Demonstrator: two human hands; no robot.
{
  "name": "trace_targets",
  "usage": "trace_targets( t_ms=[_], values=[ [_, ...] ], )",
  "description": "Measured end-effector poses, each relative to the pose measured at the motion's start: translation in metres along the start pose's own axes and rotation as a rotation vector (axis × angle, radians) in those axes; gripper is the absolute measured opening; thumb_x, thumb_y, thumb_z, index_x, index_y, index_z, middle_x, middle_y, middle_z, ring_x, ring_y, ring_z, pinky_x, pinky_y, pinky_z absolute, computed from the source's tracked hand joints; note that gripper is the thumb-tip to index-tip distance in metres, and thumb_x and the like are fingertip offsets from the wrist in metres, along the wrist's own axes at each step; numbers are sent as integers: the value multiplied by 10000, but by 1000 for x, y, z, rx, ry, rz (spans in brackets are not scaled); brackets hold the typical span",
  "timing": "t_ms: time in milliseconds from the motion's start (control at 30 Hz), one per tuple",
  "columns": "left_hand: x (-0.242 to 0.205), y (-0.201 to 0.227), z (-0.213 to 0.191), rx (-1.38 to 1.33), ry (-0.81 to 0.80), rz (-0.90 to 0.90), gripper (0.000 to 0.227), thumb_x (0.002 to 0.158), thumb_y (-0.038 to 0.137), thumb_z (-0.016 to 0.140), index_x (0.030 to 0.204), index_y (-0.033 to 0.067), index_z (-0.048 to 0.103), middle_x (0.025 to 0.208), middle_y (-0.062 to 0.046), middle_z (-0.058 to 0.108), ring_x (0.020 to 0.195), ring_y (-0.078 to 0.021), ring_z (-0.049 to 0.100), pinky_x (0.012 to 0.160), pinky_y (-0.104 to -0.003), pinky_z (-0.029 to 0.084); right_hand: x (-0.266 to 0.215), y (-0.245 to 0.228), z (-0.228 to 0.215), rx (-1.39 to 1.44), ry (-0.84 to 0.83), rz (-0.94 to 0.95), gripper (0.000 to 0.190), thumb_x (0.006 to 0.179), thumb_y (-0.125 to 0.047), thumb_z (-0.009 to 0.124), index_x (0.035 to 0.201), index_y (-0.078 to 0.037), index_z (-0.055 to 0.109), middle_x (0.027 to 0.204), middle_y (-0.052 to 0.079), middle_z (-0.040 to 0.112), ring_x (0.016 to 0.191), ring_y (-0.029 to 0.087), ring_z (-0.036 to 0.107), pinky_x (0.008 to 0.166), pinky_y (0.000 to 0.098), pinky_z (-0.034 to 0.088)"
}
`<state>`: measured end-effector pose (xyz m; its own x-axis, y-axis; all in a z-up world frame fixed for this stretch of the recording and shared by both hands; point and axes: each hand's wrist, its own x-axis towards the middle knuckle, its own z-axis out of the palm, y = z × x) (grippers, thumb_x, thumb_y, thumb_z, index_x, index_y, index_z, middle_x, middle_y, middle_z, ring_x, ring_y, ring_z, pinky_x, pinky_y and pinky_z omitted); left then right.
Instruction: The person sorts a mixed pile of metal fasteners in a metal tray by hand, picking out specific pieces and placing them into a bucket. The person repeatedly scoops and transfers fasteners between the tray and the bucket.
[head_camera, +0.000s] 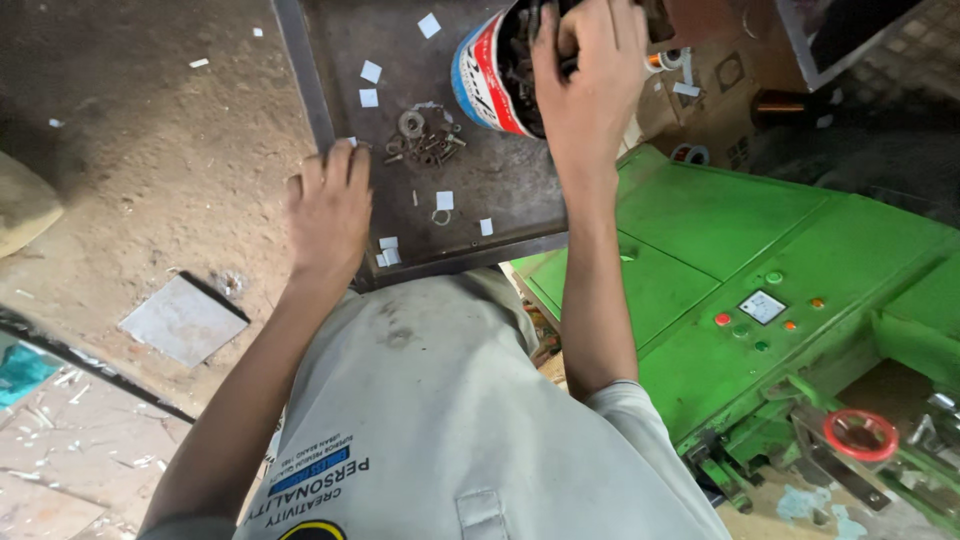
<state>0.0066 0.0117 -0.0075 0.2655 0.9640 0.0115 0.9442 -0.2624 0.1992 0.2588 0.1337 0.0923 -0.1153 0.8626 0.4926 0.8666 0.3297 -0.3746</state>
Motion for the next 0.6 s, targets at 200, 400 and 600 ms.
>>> trace_targets(
  t_ms=[200, 400, 600],
  values=[
    [3, -1, 17, 0, -26, 102, 360, 931, 133, 627, 1289, 132, 667, 1212, -27, 617, 1151, -246, 556, 966, -416, 468, -27, 6, -5, 48, 116, -85, 171, 1007, -66, 760, 992, -30, 594, 1055, 108, 613, 1008, 323, 546, 862, 463, 442],
    [-4, -1, 30, -229, 146, 86, 286, 971, 152, 679, 1256, 126, 692, 1196, -15, 656, 1192, -223, 562, 1001, -412, 458, -131, -25, 31, 290, -339, -160, 282, 987, -191, 841, 1204, -148, 666, 1302, 61, 650, 1304, 249, 592, 1108, 390, 511],
    [-27, -25, 25, -294, 235, -8, 230, 1051, 161, 740, 1266, 99, 688, 1215, -54, 671, 1162, -242, 576, 1001, -399, 464, -140, -15, 83, 195, -574, -10, 947, 932, -485, 785, 1581, 29, 327, 1648, 260, 237, 1526, 466, 261, 1247, 590, 248]
  ],
)
